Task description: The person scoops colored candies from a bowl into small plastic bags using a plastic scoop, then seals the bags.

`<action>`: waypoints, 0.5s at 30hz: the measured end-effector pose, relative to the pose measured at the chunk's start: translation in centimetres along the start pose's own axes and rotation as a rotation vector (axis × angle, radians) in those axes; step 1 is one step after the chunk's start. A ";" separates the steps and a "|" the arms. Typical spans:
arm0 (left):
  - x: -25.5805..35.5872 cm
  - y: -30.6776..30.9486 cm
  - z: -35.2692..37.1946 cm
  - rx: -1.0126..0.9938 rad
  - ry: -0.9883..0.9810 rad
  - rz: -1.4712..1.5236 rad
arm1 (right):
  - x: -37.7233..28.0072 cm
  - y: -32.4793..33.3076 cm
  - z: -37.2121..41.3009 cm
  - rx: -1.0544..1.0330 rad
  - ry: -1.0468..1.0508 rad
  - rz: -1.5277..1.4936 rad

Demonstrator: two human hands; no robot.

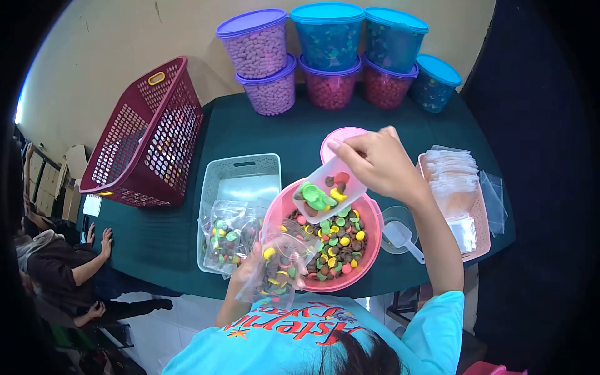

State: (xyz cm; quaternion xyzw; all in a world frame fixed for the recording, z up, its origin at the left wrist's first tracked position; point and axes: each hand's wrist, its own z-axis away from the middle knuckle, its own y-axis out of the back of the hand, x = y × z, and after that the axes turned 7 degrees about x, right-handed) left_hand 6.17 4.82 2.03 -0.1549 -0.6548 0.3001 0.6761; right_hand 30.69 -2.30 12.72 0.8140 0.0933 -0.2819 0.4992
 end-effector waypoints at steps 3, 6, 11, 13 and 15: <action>0.4 -0.7 -0.2 -0.025 0.040 0.008 | -2.4 0.1 -0.2 0.017 0.187 0.182; 0.6 -1.6 0.0 -0.019 0.030 0.058 | -4.4 -1.9 0.9 0.192 0.447 0.288; 0.2 -2.2 0.5 0.000 0.069 0.043 | -6.4 -3.1 1.6 0.258 0.677 0.364; -0.6 -1.3 0.3 -0.070 0.059 0.042 | -6.3 -2.3 1.0 0.255 0.672 0.397; -1.3 -1.3 0.6 0.001 0.017 0.145 | -6.0 -1.6 0.9 0.298 0.621 0.376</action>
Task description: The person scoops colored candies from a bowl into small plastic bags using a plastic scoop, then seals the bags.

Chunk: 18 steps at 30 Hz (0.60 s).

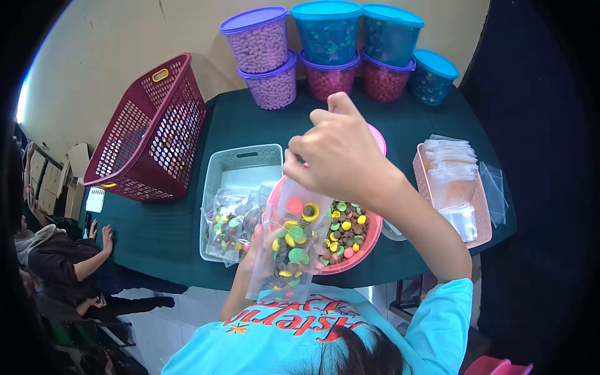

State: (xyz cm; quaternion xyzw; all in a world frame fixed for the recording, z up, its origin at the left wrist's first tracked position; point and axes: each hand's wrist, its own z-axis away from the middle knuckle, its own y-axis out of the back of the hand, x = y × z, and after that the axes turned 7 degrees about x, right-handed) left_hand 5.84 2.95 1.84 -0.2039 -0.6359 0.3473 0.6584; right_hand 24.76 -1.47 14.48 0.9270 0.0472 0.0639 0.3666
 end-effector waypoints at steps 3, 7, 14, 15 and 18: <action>0.1 -0.7 -0.1 0.047 0.005 -0.093 | -0.2 0.3 0.6 -0.064 -0.049 -0.059; -0.5 -0.8 0.0 0.015 0.041 -0.117 | 1.4 -0.2 1.7 -0.374 -0.300 -0.215; -1.9 2.5 0.7 -0.203 -0.037 0.207 | 4.7 -2.1 6.0 -0.327 -0.699 -0.255; -2.1 3.1 0.8 -0.183 -0.078 0.104 | 4.2 -2.3 6.7 -0.337 -0.650 -0.175; -1.3 2.7 0.3 -0.256 -0.199 0.104 | 2.1 -4.4 9.4 -0.367 -0.395 0.032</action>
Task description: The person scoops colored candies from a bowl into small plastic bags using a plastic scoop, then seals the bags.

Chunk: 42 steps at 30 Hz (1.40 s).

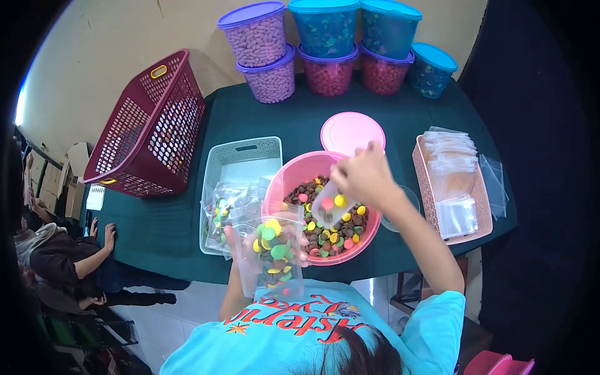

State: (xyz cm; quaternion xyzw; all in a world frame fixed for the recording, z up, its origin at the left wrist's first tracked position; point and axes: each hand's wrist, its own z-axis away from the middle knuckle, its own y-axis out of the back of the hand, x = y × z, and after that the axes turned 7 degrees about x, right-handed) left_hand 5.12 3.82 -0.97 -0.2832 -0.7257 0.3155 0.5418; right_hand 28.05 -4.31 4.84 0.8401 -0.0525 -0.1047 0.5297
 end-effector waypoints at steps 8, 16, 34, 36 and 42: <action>0.6 -0.2 -1.3 0.361 -0.314 -0.376 | -3.9 2.5 2.7 0.145 0.006 -0.498; 0.2 -2.0 -3.7 0.540 -0.523 -0.651 | -7.7 -1.7 5.2 0.404 -0.312 -0.869; -0.5 -2.8 -2.0 0.718 -0.555 -0.973 | -9.6 -1.2 7.2 0.371 -0.312 -0.959; -0.4 -2.9 -2.3 0.730 -0.587 -0.876 | -9.7 -1.4 7.8 0.349 -0.333 -0.985; -0.4 -1.1 -1.7 0.692 -0.385 -0.984 | -8.1 -1.7 8.1 0.186 -0.354 -1.080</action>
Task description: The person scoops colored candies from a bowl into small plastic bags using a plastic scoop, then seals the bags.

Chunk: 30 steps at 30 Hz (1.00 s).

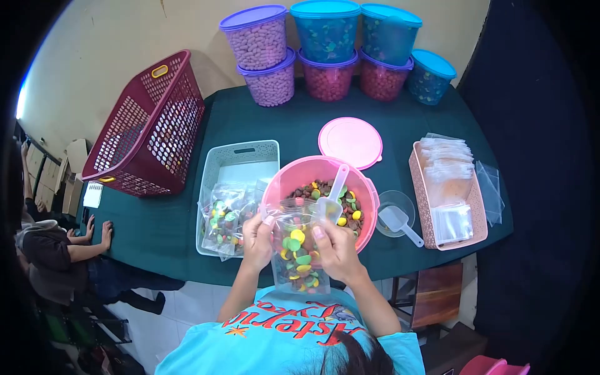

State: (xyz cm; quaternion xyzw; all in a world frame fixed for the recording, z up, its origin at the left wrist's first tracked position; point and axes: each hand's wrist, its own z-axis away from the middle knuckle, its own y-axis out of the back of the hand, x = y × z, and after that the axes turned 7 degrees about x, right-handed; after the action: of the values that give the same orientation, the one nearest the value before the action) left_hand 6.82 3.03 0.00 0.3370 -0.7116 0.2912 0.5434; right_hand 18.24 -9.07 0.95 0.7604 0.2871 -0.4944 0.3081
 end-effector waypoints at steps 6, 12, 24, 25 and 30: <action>0.2 -0.7 -0.4 -0.010 -0.019 0.069 | -0.4 0.5 -0.9 0.101 -0.063 -0.134; -0.2 -1.2 -0.9 0.010 -0.072 0.006 | 0.8 0.9 -1.2 0.119 0.060 0.001; 0.3 -1.3 -0.7 -0.098 -0.113 -0.044 | 1.3 1.2 -0.6 0.073 -0.053 -0.172; 0.3 -1.3 -0.5 -0.090 -0.123 -0.062 | 0.9 1.0 -0.7 0.067 -0.050 -0.171; 0.4 -1.1 1.2 -0.056 -0.181 0.027 | 0.4 0.4 -0.1 0.052 0.077 -0.122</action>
State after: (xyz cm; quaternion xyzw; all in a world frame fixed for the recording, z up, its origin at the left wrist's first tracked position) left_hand 6.91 1.32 0.14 0.3370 -0.7702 0.2468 0.4820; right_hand 18.74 -9.20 0.69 0.7677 0.3316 -0.4900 0.2461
